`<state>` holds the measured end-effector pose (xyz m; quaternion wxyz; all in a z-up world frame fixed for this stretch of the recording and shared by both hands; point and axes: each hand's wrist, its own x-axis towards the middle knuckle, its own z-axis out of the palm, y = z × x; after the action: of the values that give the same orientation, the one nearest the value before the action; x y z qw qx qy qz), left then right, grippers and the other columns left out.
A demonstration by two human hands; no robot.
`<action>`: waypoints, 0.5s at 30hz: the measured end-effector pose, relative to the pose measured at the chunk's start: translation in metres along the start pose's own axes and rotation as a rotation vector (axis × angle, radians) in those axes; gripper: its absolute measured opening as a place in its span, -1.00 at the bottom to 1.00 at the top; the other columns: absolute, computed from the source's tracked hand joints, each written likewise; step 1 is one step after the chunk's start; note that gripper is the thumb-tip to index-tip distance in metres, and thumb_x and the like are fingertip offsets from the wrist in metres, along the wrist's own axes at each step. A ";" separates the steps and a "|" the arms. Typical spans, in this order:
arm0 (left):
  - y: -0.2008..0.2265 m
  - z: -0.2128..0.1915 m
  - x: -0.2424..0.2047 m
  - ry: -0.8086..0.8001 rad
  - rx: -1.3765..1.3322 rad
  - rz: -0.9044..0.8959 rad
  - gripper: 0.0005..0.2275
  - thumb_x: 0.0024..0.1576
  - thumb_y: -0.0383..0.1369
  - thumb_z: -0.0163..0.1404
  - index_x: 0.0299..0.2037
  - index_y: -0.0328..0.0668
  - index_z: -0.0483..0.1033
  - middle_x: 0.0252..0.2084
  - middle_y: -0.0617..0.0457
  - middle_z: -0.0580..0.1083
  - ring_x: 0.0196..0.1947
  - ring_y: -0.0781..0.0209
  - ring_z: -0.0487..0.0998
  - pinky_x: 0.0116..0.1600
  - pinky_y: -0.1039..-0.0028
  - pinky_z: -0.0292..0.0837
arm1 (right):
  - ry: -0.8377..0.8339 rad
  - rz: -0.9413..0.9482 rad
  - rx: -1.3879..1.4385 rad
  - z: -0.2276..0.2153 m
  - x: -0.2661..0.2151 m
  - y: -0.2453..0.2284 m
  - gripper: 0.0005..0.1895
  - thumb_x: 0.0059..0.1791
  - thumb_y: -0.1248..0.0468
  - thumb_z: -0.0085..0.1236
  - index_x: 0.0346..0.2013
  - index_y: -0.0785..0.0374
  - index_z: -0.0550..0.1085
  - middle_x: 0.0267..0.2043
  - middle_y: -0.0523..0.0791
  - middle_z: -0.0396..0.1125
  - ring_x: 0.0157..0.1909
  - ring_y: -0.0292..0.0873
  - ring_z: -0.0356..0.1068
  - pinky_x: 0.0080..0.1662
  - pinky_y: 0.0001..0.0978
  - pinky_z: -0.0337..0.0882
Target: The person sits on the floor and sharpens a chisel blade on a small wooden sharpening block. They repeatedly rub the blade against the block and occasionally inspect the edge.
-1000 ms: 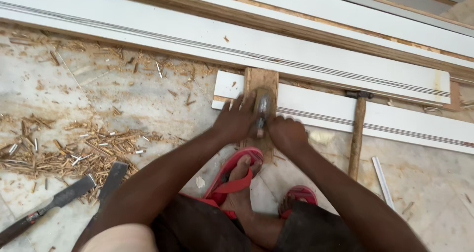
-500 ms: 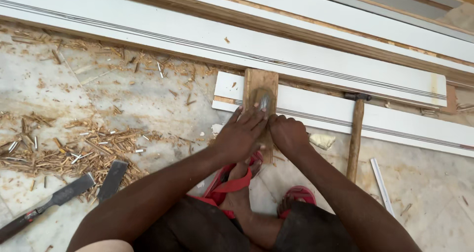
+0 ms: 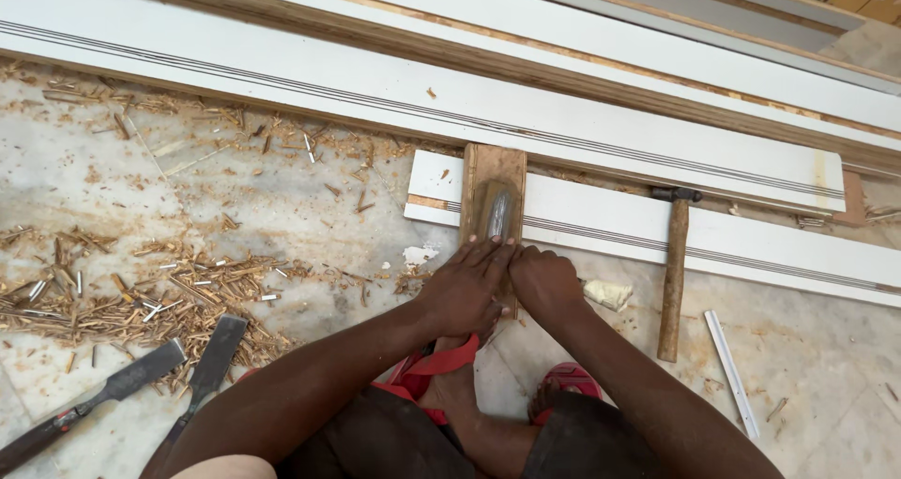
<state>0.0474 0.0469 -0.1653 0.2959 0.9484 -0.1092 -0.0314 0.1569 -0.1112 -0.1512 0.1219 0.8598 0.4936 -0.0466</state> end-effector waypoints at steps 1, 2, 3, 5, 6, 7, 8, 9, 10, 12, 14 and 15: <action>0.000 0.003 -0.001 0.004 -0.027 0.002 -0.11 0.13 0.00 0.04 0.47 -0.44 -0.20 0.51 -0.26 0.04 0.54 -0.09 -0.05 0.53 0.09 -0.30 | -0.006 0.009 0.000 0.000 -0.002 -0.002 -0.85 -0.12 0.35 0.12 -0.29 0.37 0.48 -0.36 0.02 0.44 -0.36 0.01 0.51 -0.42 -0.17 0.52; 0.000 0.006 -0.001 0.008 -0.053 0.003 -0.11 0.13 0.00 0.04 0.46 -0.46 -0.20 0.52 -0.28 0.01 0.54 -0.10 -0.06 0.51 0.09 -0.29 | -0.013 0.017 -0.001 0.000 -0.003 -0.003 -0.86 -0.11 0.35 0.11 -0.30 0.36 0.48 -0.36 0.03 0.44 -0.36 0.01 0.51 -0.42 -0.17 0.52; -0.003 0.005 0.001 -0.010 -0.026 0.002 -0.10 0.13 -0.01 0.04 0.46 -0.48 -0.21 0.53 -0.29 -0.01 0.54 -0.10 -0.07 0.52 0.08 -0.29 | -0.013 0.025 -0.001 -0.001 0.000 -0.004 -0.88 -0.10 0.35 0.11 -0.31 0.36 0.48 -0.36 0.03 0.44 -0.36 0.01 0.51 -0.42 -0.17 0.52; -0.006 0.005 0.005 -0.048 0.025 0.001 -0.08 0.13 -0.02 0.05 0.48 -0.52 -0.23 0.53 -0.31 -0.04 0.55 -0.11 -0.07 0.54 0.08 -0.28 | 0.020 0.034 -0.029 -0.002 0.007 -0.003 -0.86 -0.10 0.34 0.12 -0.29 0.35 0.48 -0.37 0.03 0.45 -0.36 0.02 0.52 -0.44 -0.17 0.52; -0.007 0.005 0.011 -0.025 0.026 -0.004 -0.10 0.12 -0.02 0.05 0.47 -0.50 -0.20 0.52 -0.33 -0.01 0.53 -0.13 -0.05 0.53 0.06 -0.28 | 0.035 0.040 -0.044 -0.002 0.011 -0.001 -0.85 -0.11 0.34 0.13 -0.28 0.34 0.49 -0.37 0.03 0.46 -0.36 0.03 0.53 -0.45 -0.17 0.52; -0.012 0.000 0.023 0.003 0.029 -0.007 -0.11 0.11 -0.02 0.05 0.46 -0.48 -0.17 0.51 -0.34 0.01 0.52 -0.15 -0.03 0.52 0.04 -0.28 | 0.041 0.068 -0.028 -0.003 0.022 0.005 -0.85 -0.10 0.33 0.12 -0.28 0.34 0.48 -0.36 0.04 0.46 -0.36 0.04 0.53 -0.44 -0.16 0.52; -0.017 -0.005 0.035 0.031 0.031 -0.010 -0.13 0.10 -0.02 0.05 0.44 -0.46 -0.14 0.49 -0.36 0.03 0.50 -0.17 -0.01 0.50 0.03 -0.27 | 0.047 0.096 -0.012 -0.005 0.036 0.014 -0.86 -0.08 0.32 0.12 -0.28 0.33 0.48 -0.36 0.04 0.46 -0.37 0.05 0.53 -0.43 -0.14 0.52; -0.024 -0.011 0.046 0.054 0.030 -0.020 -0.15 0.09 -0.04 0.05 0.44 -0.46 -0.11 0.46 -0.35 0.10 0.48 -0.17 0.06 0.51 0.02 -0.23 | 0.052 0.123 0.008 -0.006 0.047 0.019 -0.86 -0.07 0.31 0.11 -0.28 0.33 0.48 -0.35 0.04 0.46 -0.37 0.07 0.53 -0.42 -0.12 0.52; -0.030 -0.019 0.057 0.076 0.029 -0.031 -0.16 0.08 -0.06 0.05 0.44 -0.47 -0.08 0.43 -0.34 0.16 0.47 -0.17 0.12 0.51 0.01 -0.18 | 0.044 0.116 0.019 -0.007 0.054 0.024 -0.84 -0.08 0.31 0.10 -0.26 0.34 0.48 -0.35 0.05 0.45 -0.36 0.07 0.54 -0.40 -0.13 0.53; -0.030 -0.025 0.054 0.101 0.028 -0.042 -0.20 0.07 -0.09 0.06 0.41 -0.46 -0.01 0.37 -0.33 0.27 0.41 -0.18 0.23 0.47 0.00 -0.07 | 0.027 0.098 0.036 -0.008 0.060 0.030 -0.80 -0.08 0.29 0.09 -0.23 0.36 0.47 -0.33 0.05 0.45 -0.34 0.07 0.54 -0.38 -0.13 0.53; -0.023 -0.030 0.043 0.110 0.033 -0.039 -0.24 0.05 -0.10 0.07 0.37 -0.42 0.05 0.29 -0.34 0.34 0.32 -0.21 0.31 0.39 0.00 0.06 | -0.010 0.083 0.096 -0.003 0.051 0.021 -0.85 -0.06 0.31 0.07 -0.26 0.30 0.49 -0.31 0.06 0.46 -0.33 0.10 0.53 -0.36 -0.05 0.52; -0.018 -0.032 0.034 0.022 0.031 -0.055 -0.21 0.03 -0.13 0.06 0.41 -0.43 0.03 0.23 -0.31 0.38 0.32 -0.18 0.33 0.38 0.02 0.09 | -0.022 0.075 0.122 -0.001 0.045 0.016 -0.88 -0.05 0.31 0.06 -0.27 0.28 0.50 -0.30 0.06 0.46 -0.33 0.12 0.53 -0.36 -0.01 0.51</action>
<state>0.0876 0.0716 -0.1490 0.2812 0.9559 -0.0804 -0.0275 0.1937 -0.0810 -0.1565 0.0762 0.8831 0.4558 -0.0814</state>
